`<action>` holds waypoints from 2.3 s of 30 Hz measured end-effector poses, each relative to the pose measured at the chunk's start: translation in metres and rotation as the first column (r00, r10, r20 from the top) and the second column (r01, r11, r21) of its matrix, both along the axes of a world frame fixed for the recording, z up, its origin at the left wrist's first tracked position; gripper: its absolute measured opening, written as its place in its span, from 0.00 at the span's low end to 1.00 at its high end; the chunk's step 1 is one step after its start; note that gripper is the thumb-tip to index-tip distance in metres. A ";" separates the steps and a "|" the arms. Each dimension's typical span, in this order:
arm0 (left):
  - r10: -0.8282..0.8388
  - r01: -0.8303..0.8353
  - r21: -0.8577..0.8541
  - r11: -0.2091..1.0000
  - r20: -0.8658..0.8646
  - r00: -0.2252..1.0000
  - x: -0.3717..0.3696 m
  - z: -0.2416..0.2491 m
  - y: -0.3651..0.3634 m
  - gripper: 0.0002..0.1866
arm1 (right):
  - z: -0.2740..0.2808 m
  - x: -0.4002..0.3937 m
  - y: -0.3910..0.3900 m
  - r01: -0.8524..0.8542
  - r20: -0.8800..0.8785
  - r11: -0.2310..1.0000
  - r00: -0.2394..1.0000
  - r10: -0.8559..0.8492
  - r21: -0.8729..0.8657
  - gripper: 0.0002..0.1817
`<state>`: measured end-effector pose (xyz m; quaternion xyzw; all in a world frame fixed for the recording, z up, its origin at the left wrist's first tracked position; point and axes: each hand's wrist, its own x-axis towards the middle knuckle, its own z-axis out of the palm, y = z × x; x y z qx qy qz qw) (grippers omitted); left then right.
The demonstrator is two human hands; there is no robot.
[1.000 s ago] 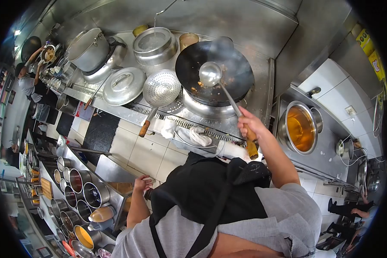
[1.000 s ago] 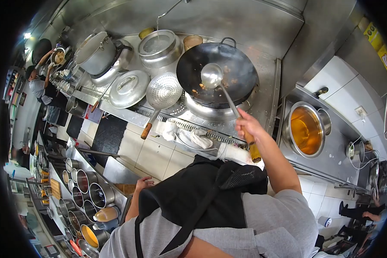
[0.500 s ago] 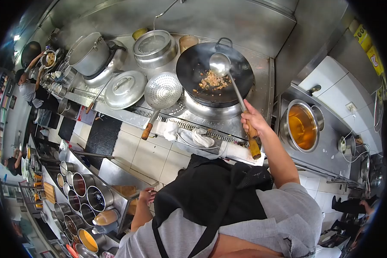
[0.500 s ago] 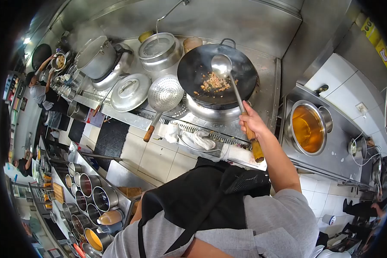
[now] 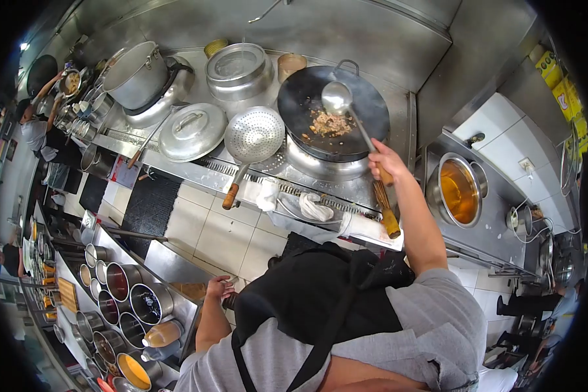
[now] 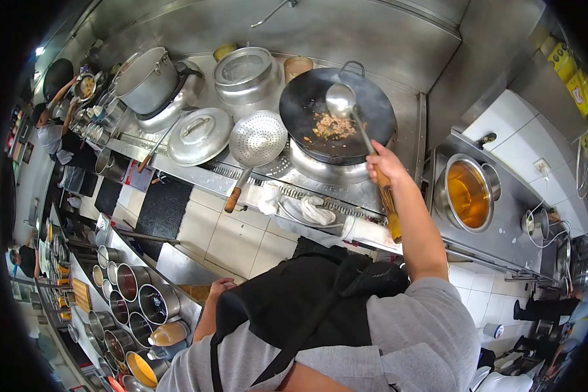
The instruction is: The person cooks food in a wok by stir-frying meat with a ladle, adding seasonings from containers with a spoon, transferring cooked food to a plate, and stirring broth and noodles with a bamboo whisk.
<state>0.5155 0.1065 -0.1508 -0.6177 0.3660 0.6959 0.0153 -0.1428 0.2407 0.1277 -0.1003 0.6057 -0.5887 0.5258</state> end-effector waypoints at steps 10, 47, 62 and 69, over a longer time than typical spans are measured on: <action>0.101 -0.111 0.227 0.968 0.058 0.993 0.033 0.000 0.005 0.21 | -0.027 0.042 -0.015 0.135 -0.714 0.922 0.676 0.182 0.362 0.47; -0.338 0.330 0.082 0.941 0.133 0.932 -0.069 0.003 -0.090 0.20 | 0.050 0.096 0.089 -0.224 -0.492 0.806 0.693 0.527 0.548 0.45; -0.305 0.299 0.099 0.949 0.043 0.951 -0.123 -0.022 -0.004 0.25 | -0.027 0.024 0.121 -0.243 -0.925 0.943 0.249 0.286 0.226 0.44; -0.307 0.306 0.036 0.951 0.046 0.950 -0.127 -0.018 -0.059 0.25 | -0.009 0.043 0.162 0.114 -0.659 0.679 0.400 0.636 0.725 0.46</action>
